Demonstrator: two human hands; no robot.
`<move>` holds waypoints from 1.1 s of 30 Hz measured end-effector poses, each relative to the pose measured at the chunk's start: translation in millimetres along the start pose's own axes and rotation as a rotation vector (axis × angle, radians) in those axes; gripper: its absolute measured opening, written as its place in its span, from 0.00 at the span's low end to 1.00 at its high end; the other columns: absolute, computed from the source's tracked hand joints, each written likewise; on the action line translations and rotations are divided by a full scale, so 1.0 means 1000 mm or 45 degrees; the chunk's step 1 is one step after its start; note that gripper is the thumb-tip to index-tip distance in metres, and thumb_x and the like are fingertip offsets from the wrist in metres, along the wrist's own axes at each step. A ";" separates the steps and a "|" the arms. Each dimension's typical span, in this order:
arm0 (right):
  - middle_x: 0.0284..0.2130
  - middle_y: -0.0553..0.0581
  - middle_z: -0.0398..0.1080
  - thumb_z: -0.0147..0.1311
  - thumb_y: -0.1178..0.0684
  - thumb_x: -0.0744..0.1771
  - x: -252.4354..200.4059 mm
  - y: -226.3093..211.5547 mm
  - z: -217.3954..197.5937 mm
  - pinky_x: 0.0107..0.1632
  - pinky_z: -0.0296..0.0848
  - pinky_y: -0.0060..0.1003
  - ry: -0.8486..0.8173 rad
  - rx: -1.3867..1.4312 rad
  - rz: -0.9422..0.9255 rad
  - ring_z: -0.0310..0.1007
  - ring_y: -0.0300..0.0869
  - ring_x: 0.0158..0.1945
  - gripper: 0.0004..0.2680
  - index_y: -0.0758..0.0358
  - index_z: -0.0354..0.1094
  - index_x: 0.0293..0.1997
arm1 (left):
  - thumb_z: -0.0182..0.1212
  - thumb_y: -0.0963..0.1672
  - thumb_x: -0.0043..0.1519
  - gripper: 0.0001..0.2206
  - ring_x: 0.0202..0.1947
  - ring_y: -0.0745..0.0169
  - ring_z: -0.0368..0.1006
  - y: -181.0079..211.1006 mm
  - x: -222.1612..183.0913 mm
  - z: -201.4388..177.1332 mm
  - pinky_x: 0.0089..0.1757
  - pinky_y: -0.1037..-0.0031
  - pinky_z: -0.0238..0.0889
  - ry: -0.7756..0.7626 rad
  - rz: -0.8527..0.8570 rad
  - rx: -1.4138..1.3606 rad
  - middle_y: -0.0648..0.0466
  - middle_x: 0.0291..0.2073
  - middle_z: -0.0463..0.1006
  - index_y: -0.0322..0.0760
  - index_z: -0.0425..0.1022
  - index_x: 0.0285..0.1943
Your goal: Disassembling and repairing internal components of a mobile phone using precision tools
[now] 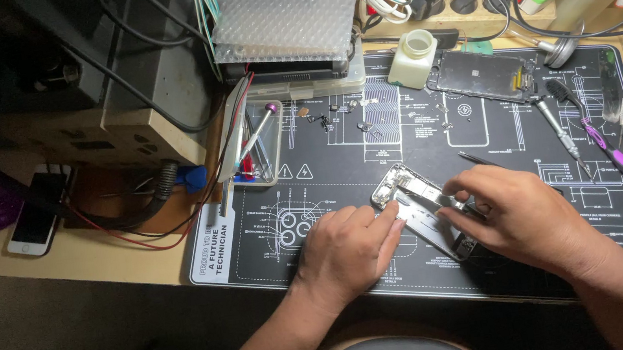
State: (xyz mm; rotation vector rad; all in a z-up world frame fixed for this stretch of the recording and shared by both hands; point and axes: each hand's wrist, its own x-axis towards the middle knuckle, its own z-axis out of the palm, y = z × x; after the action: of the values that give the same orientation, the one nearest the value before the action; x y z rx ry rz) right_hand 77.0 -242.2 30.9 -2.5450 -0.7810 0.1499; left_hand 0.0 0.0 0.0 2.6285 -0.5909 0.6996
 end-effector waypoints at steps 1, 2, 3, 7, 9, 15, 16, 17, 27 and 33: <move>0.29 0.46 0.74 0.65 0.44 0.62 0.000 0.000 0.000 0.33 0.71 0.36 -0.002 -0.001 -0.002 0.71 0.43 0.23 0.08 0.49 0.73 0.38 | 0.61 0.47 0.66 0.10 0.21 0.56 0.66 0.000 0.000 0.000 0.22 0.64 0.58 0.001 -0.002 0.000 0.56 0.21 0.68 0.40 0.82 0.49; 0.28 0.46 0.74 0.64 0.44 0.62 0.000 0.001 0.001 0.34 0.70 0.37 0.006 -0.014 -0.007 0.71 0.43 0.24 0.07 0.49 0.72 0.37 | 0.61 0.47 0.66 0.10 0.21 0.56 0.66 0.000 -0.001 0.001 0.22 0.64 0.58 0.000 -0.005 0.002 0.56 0.21 0.68 0.41 0.82 0.49; 0.28 0.46 0.73 0.64 0.44 0.62 -0.001 0.001 0.001 0.34 0.70 0.38 0.012 -0.026 -0.012 0.71 0.43 0.25 0.07 0.49 0.72 0.37 | 0.61 0.47 0.66 0.10 0.21 0.56 0.66 0.000 -0.001 0.001 0.22 0.64 0.57 -0.003 -0.007 0.003 0.56 0.21 0.69 0.41 0.82 0.49; 0.27 0.48 0.73 0.63 0.46 0.63 -0.001 -0.001 0.000 0.33 0.68 0.37 0.045 0.022 -0.082 0.69 0.44 0.24 0.07 0.52 0.72 0.36 | 0.61 0.48 0.65 0.10 0.21 0.55 0.65 -0.001 -0.003 0.004 0.23 0.64 0.56 -0.015 -0.019 0.019 0.56 0.21 0.67 0.42 0.82 0.50; 0.29 0.47 0.74 0.64 0.45 0.63 -0.002 0.000 0.001 0.31 0.69 0.37 0.060 -0.012 -0.063 0.69 0.43 0.23 0.07 0.51 0.72 0.36 | 0.62 0.48 0.65 0.10 0.21 0.56 0.65 -0.001 -0.002 0.004 0.23 0.64 0.57 0.009 -0.015 0.013 0.57 0.21 0.68 0.42 0.81 0.50; 0.30 0.47 0.72 0.63 0.44 0.63 0.000 -0.003 0.000 0.32 0.71 0.43 -0.032 -0.094 -0.017 0.72 0.46 0.28 0.08 0.50 0.70 0.38 | 0.61 0.47 0.66 0.10 0.20 0.56 0.65 -0.001 0.000 0.001 0.22 0.65 0.56 0.003 0.005 -0.008 0.56 0.21 0.68 0.40 0.82 0.50; 0.30 0.47 0.72 0.63 0.44 0.63 0.000 -0.002 0.001 0.32 0.71 0.43 -0.033 -0.093 -0.017 0.72 0.46 0.28 0.08 0.50 0.70 0.38 | 0.61 0.47 0.66 0.10 0.20 0.56 0.65 -0.001 0.000 0.001 0.22 0.65 0.56 0.002 0.004 -0.008 0.56 0.21 0.68 0.40 0.82 0.50; 0.30 0.48 0.71 0.63 0.44 0.63 0.001 -0.002 0.001 0.32 0.70 0.43 -0.029 -0.102 -0.037 0.72 0.47 0.28 0.08 0.51 0.69 0.37 | 0.61 0.47 0.66 0.10 0.21 0.55 0.65 -0.001 0.000 0.001 0.23 0.64 0.56 0.001 -0.001 -0.005 0.56 0.21 0.68 0.41 0.82 0.50; 0.37 0.47 0.74 0.60 0.44 0.62 -0.003 0.014 -0.021 0.38 0.73 0.43 -0.214 -0.129 -0.069 0.76 0.45 0.35 0.14 0.50 0.66 0.48 | 0.60 0.47 0.66 0.10 0.21 0.57 0.65 -0.001 0.002 -0.003 0.22 0.66 0.56 -0.029 -0.003 0.000 0.56 0.22 0.69 0.41 0.82 0.50; 0.34 0.46 0.77 0.59 0.41 0.61 0.001 0.022 -0.027 0.40 0.73 0.42 -0.399 -0.165 0.098 0.79 0.47 0.36 0.15 0.47 0.64 0.48 | 0.59 0.47 0.66 0.10 0.26 0.54 0.66 0.000 0.004 -0.003 0.27 0.63 0.58 -0.034 -0.004 -0.018 0.55 0.26 0.70 0.41 0.81 0.51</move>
State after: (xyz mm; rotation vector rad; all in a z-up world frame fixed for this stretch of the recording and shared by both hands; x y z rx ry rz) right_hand 95.4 -268.1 44.6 -2.7122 -0.8308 0.5503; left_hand 2.2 0.2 4.6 2.6293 -0.5967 0.6579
